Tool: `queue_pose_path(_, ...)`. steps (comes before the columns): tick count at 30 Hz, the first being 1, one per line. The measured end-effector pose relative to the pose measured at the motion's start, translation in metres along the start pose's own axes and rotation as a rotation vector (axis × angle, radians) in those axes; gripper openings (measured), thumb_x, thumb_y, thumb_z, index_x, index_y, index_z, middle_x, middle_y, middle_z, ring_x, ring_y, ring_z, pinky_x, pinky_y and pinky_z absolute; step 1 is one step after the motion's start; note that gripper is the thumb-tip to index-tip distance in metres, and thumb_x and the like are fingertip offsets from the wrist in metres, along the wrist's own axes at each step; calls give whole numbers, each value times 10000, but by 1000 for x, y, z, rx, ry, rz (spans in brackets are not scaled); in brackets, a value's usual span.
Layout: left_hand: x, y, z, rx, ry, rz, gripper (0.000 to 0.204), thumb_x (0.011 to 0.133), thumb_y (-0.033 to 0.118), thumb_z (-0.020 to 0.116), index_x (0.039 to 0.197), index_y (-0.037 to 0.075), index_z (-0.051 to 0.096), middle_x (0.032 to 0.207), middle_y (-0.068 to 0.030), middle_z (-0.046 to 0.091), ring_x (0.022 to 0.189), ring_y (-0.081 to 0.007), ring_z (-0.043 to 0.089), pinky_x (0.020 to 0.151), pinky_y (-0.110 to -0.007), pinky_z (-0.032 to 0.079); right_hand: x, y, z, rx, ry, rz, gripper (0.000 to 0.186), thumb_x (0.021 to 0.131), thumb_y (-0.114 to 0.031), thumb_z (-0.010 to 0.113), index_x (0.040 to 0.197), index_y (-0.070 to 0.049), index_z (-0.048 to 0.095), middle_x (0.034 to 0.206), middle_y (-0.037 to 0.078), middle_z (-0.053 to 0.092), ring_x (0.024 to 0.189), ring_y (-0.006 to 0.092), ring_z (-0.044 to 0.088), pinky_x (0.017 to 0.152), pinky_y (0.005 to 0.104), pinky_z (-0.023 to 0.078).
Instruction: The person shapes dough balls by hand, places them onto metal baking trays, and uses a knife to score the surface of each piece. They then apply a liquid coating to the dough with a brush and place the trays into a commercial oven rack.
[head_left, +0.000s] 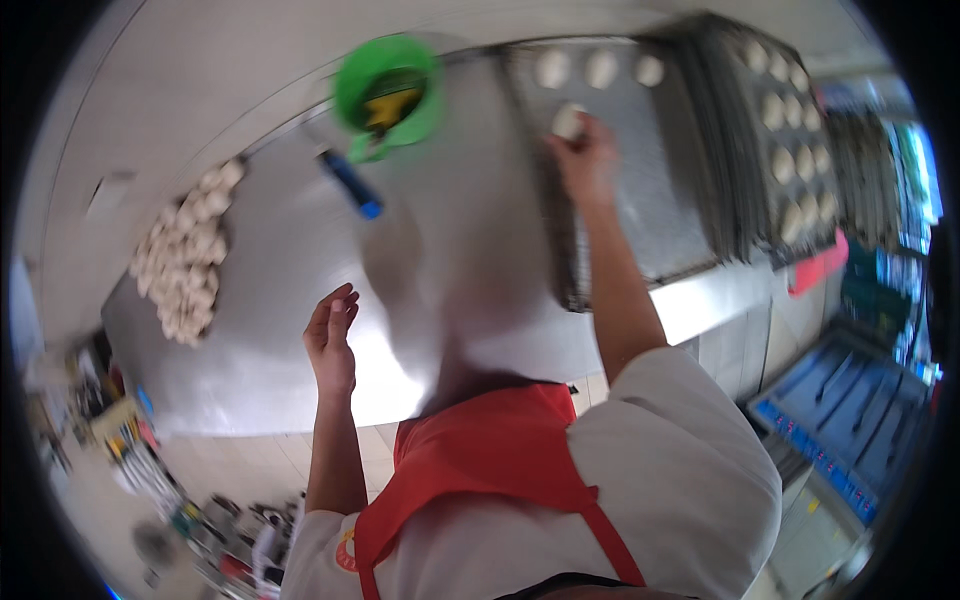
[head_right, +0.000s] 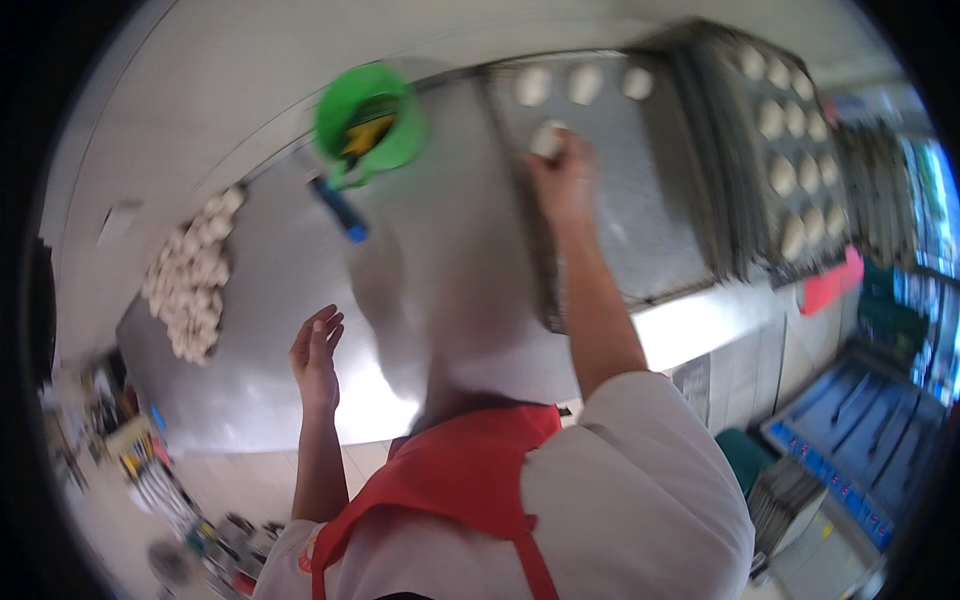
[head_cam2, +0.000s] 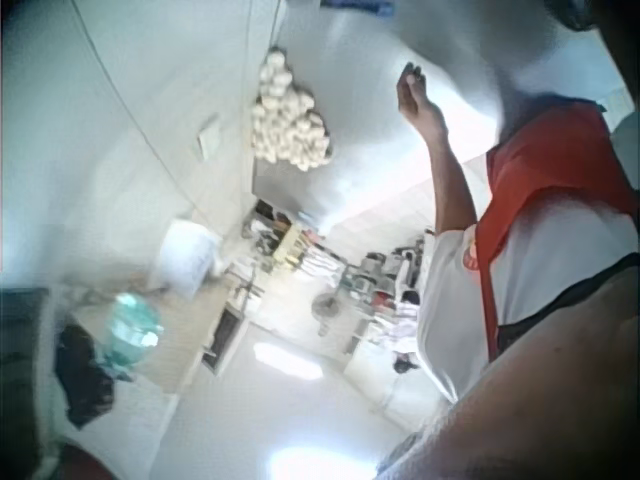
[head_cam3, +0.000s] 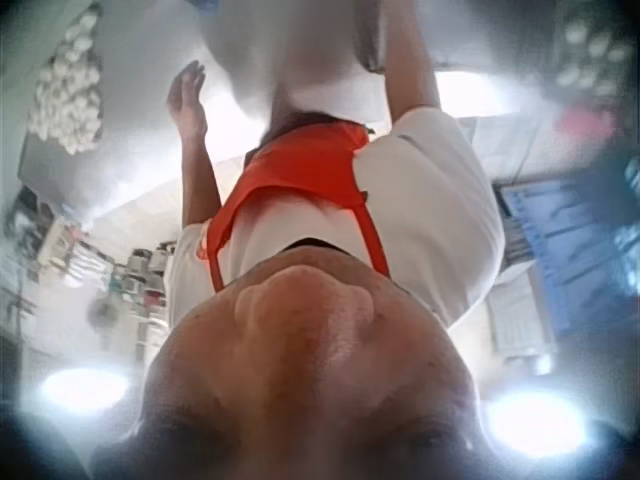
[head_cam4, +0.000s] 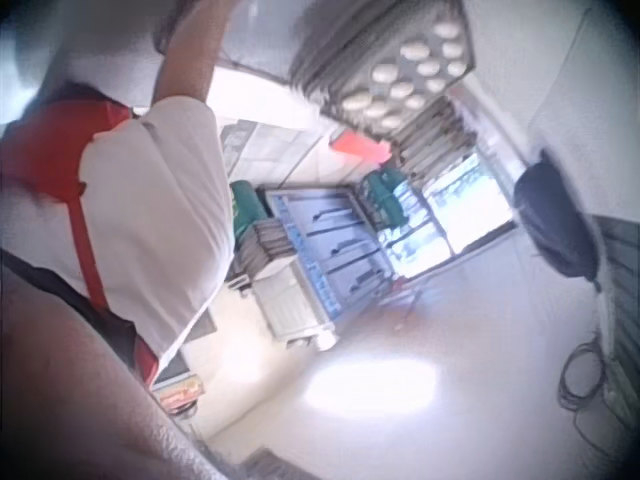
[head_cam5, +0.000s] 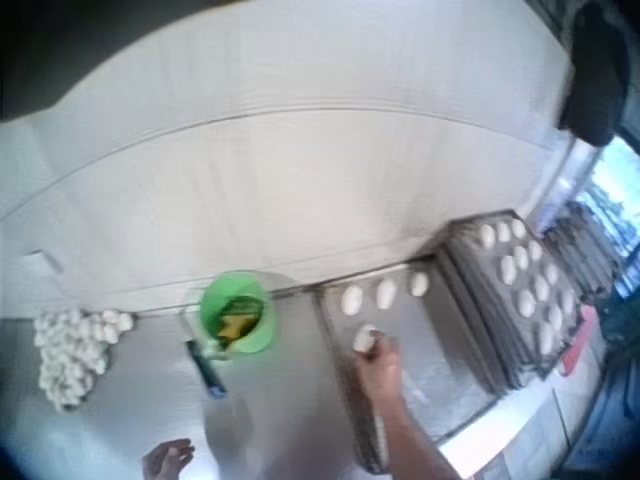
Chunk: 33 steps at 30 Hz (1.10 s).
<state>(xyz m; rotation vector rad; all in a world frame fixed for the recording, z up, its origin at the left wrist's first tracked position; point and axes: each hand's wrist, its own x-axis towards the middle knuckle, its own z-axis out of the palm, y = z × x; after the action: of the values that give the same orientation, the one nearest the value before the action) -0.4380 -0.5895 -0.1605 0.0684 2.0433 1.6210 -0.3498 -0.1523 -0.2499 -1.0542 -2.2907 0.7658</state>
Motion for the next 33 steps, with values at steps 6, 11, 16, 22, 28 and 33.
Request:
queue_pose_path(6,22,-12,-172,301,222,214,243,1047,126,680,1247,-10,700,1180,-141,744,1050,-224,728,957,-354,580,-95,-123,-9,78,209,-126,160,997,-136,746,1097,-13,730,948,79,620,756,179,590,664,309,501)
queue_pose_path(11,107,-33,-250,728,352,406,244,978,99,688,1219,66,714,1154,-142,717,1007,-333,729,889,-414,604,-156,-291,140,476,-422,-327,188,995,-87,698,1173,-67,756,1073,109,714,913,219,716,801,310,575)
queue_pose_path(16,209,-19,-259,1047,263,704,283,902,111,719,1184,80,711,1125,-147,689,981,-348,729,832,-453,602,-111,-414,348,262,-454,-179,380,923,-206,776,1281,-97,709,1136,194,718,1015,362,731,895,447,592)
queue_pose_path(22,174,-6,-289,477,119,561,188,894,66,669,1072,45,726,961,-148,654,913,-313,697,757,-432,572,-140,-419,340,299,-284,-270,307,898,-166,761,1171,-68,661,1151,185,694,1040,385,704,889,443,574)
queue_pose_path(28,-15,-92,-307,568,-144,417,159,911,25,549,952,38,702,995,-151,672,979,-381,606,897,-484,472,-276,-233,75,211,-522,51,289,924,-59,692,1197,-44,598,1193,154,553,1097,287,598,823,384,584)
queue_pose_path(33,-67,-173,-224,962,59,476,294,968,79,538,1213,101,698,1141,-173,616,1087,-422,553,970,-508,435,-407,-139,56,-109,-384,-245,298,960,-255,655,1210,-97,616,1215,194,583,1148,401,582,1025,572,460)
